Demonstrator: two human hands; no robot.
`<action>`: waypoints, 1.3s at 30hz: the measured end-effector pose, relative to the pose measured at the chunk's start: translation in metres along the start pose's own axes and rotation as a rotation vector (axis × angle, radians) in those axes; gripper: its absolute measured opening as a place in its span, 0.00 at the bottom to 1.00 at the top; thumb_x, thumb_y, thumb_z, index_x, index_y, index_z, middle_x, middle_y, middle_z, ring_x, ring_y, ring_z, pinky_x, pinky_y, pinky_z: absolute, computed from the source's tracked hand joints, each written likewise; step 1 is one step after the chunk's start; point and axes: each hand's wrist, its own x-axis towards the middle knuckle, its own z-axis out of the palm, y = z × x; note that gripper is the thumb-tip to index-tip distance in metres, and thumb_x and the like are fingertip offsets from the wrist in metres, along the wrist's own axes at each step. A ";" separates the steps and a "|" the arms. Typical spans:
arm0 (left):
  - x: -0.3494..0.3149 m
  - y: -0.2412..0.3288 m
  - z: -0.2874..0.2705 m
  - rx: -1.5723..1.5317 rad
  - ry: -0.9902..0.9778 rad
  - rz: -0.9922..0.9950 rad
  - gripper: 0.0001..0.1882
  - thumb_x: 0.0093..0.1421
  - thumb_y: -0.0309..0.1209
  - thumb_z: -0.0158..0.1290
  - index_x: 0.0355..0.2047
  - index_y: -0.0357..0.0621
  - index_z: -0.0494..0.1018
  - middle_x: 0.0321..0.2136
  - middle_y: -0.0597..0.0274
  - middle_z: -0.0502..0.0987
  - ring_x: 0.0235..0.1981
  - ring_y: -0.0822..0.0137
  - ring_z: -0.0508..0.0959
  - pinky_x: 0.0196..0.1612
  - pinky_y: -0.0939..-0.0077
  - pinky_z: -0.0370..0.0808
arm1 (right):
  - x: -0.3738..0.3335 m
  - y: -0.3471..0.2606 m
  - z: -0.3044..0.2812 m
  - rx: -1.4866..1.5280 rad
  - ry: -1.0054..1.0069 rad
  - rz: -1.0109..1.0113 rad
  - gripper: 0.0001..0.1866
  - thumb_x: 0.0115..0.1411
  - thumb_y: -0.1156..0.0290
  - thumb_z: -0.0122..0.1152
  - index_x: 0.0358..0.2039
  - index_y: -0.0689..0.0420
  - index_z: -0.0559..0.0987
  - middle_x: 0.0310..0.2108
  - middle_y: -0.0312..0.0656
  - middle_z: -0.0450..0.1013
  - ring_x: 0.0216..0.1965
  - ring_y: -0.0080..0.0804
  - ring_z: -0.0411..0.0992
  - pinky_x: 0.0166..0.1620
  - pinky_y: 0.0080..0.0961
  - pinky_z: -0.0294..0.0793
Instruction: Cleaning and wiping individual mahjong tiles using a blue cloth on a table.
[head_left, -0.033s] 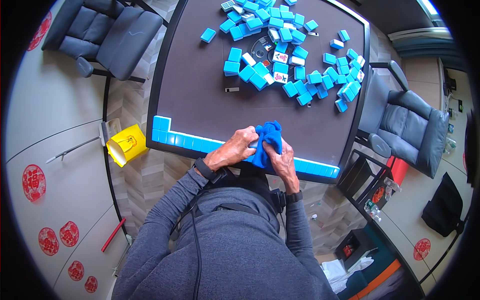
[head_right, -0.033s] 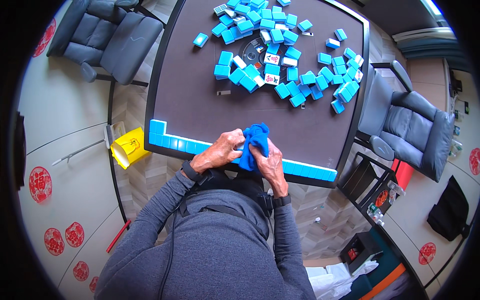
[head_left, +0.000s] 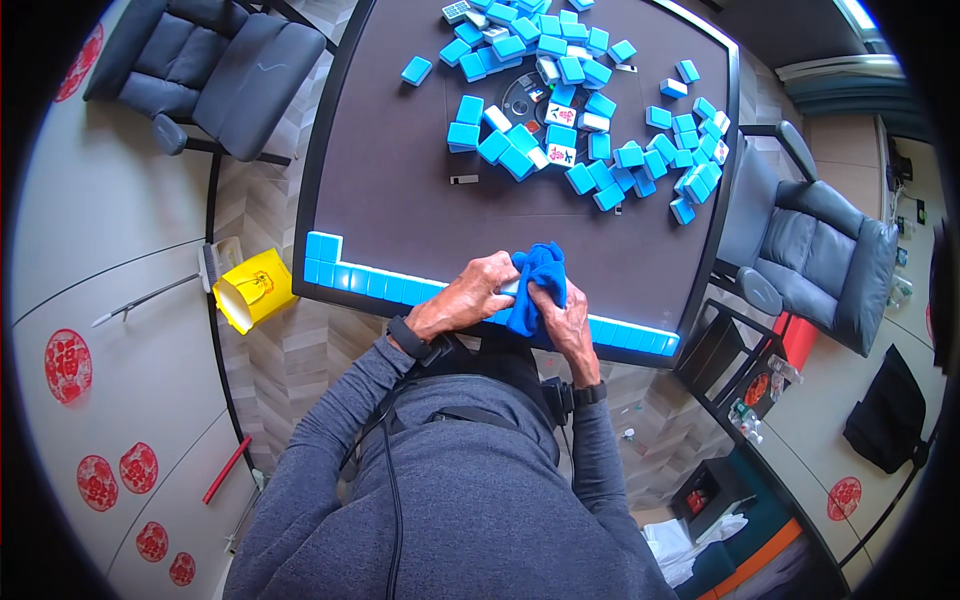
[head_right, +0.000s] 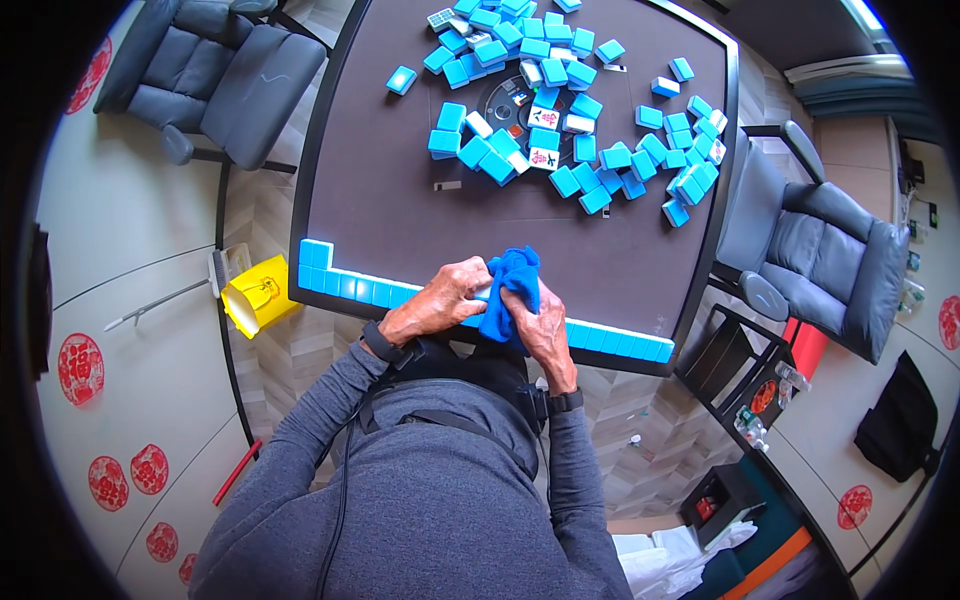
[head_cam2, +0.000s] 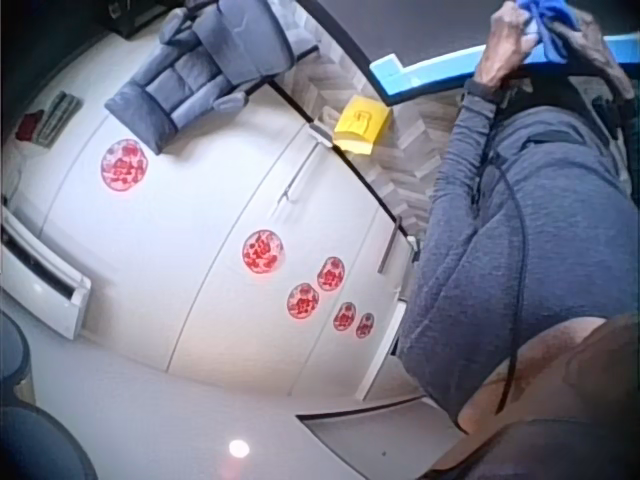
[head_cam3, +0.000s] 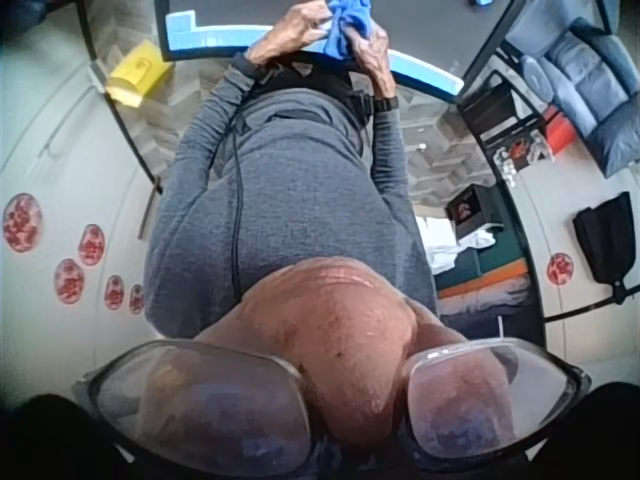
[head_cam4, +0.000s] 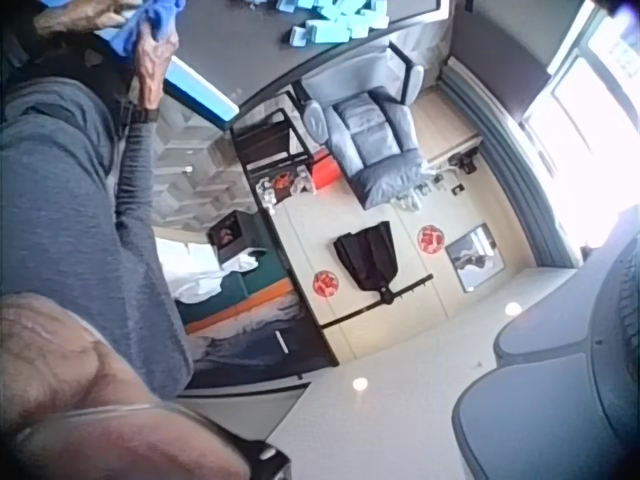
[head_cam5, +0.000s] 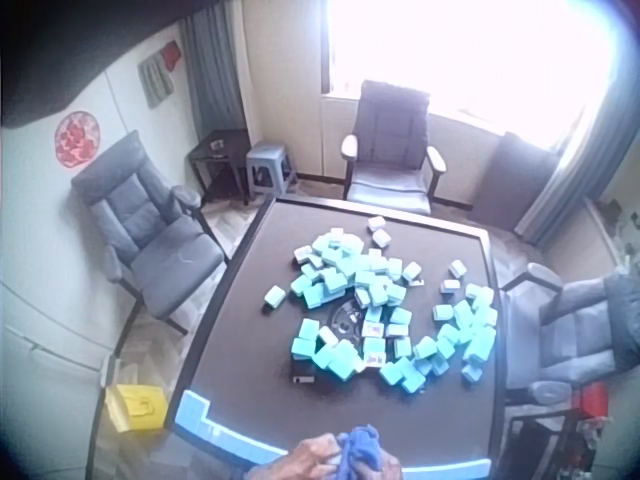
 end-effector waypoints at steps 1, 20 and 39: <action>0.000 0.004 -0.003 0.000 -0.002 0.002 0.17 0.52 0.19 0.66 0.43 0.31 0.77 0.36 0.49 0.72 0.38 0.50 0.78 0.43 0.58 0.78 | 0.000 0.008 -0.001 0.061 -0.016 0.046 0.21 0.71 0.58 0.68 0.54 0.62 0.83 0.42 0.44 0.84 0.44 0.29 0.80 0.51 0.32 0.80; -0.012 0.004 0.021 -0.221 0.313 -0.376 0.22 0.62 0.21 0.68 0.57 0.34 0.80 0.38 0.64 0.73 0.36 0.75 0.75 0.39 0.76 0.79 | 0.001 0.002 0.018 0.170 0.058 0.124 0.18 0.73 0.58 0.67 0.47 0.63 0.83 0.37 0.34 0.78 0.38 0.21 0.73 0.44 0.26 0.77; -0.063 -0.102 -0.094 0.562 0.379 -0.313 0.18 0.59 0.31 0.65 0.49 0.35 0.81 0.39 0.42 0.78 0.41 0.44 0.83 0.46 0.52 0.82 | 0.003 0.027 0.028 0.297 0.023 0.280 0.20 0.73 0.51 0.66 0.46 0.57 0.82 0.34 0.31 0.77 0.34 0.20 0.76 0.40 0.21 0.77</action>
